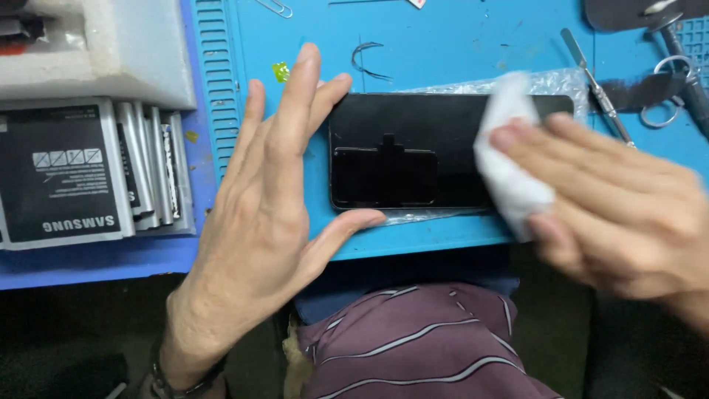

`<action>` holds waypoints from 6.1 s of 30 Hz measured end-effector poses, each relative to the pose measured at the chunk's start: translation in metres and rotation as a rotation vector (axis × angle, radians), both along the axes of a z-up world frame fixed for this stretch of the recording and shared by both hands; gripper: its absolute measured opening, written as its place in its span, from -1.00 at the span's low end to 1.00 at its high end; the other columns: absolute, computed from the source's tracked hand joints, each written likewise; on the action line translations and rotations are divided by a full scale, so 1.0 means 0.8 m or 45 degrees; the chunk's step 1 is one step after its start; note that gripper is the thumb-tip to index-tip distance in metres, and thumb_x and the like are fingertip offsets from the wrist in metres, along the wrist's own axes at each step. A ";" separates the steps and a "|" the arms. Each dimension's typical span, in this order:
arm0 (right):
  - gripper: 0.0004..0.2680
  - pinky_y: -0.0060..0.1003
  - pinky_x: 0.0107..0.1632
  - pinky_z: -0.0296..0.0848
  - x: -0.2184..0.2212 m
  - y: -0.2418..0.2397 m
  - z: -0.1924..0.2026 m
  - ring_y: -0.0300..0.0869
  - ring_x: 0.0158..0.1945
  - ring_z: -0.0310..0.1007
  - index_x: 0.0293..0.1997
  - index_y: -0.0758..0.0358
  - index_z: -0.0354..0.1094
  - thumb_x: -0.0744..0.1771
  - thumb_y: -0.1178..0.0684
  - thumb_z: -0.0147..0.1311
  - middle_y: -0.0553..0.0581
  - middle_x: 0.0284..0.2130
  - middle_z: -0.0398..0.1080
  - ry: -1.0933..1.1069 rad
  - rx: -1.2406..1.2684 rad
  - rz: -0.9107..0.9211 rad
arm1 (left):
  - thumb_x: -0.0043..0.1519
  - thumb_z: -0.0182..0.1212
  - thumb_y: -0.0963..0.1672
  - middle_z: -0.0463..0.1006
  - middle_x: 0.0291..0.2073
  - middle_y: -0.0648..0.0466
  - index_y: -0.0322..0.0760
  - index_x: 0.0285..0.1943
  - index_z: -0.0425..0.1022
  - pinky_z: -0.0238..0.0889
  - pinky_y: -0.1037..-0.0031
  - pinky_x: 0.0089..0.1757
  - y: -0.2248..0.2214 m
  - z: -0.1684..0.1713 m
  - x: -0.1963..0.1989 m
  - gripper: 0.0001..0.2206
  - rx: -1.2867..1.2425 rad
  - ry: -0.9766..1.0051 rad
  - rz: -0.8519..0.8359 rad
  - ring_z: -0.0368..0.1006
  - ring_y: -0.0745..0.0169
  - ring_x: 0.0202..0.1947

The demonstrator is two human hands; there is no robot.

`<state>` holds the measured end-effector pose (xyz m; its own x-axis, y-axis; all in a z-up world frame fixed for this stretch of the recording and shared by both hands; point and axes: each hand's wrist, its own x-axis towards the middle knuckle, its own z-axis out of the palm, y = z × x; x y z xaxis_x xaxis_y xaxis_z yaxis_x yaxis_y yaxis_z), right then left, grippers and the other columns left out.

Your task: Cleaning and polishing a smartphone screen using a cloth and liquid solution on a repair bench.

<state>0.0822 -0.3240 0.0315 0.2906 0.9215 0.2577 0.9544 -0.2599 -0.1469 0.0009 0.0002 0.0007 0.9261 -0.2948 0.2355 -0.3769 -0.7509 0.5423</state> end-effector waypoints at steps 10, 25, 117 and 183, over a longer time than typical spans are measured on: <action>-0.69 0.22 0.39 0.48 -0.020 0.013 0.007 0.36 0.27 0.55 0.06 0.66 0.50 0.42 0.11 -0.10 0.66 0.19 0.45 -0.054 -0.014 -0.088 | 0.31 0.79 0.03 -0.07 0.75 -0.14 -0.42 0.70 -0.38 -0.10 -0.33 0.69 0.002 0.002 0.000 0.20 -0.002 -0.038 -0.003 0.34 -0.07 0.75; -0.70 0.24 0.34 0.52 -0.022 -0.015 -0.016 0.39 0.26 0.54 0.06 0.53 0.51 0.42 0.05 -0.10 0.63 0.17 0.45 -0.052 0.055 -0.019 | 0.37 0.70 0.00 -0.11 0.75 -0.12 -0.37 0.72 -0.40 -0.19 -0.28 0.71 -0.001 0.001 0.001 0.13 -0.045 -0.044 -0.015 0.30 -0.06 0.76; -0.70 0.20 0.24 0.64 -0.043 -0.004 -0.002 0.32 0.20 0.62 0.00 0.56 0.53 0.41 0.05 -0.07 0.61 0.15 0.51 -0.152 -0.038 -0.237 | 0.32 0.67 -0.04 0.26 0.63 -0.24 -0.39 0.67 -0.32 -0.24 -0.24 0.66 -0.003 0.009 0.005 0.06 -0.163 -0.056 -0.030 0.30 -0.17 0.68; -0.70 0.36 0.44 0.43 -0.053 0.052 -0.009 0.49 0.32 0.53 0.11 0.81 0.47 0.46 0.21 -0.12 0.75 0.28 0.40 -0.147 0.060 -0.345 | 0.14 0.97 0.01 0.03 0.67 -0.08 -0.46 0.68 -0.25 -0.10 -0.38 0.66 -0.009 0.011 0.015 0.28 -0.129 -0.021 -0.168 0.50 0.06 0.53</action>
<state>0.0395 -0.2823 0.0243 0.4908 0.8006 0.3436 0.8622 -0.5030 -0.0594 0.0126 -0.0066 0.0093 0.8767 -0.3876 0.2850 -0.4781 -0.6359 0.6059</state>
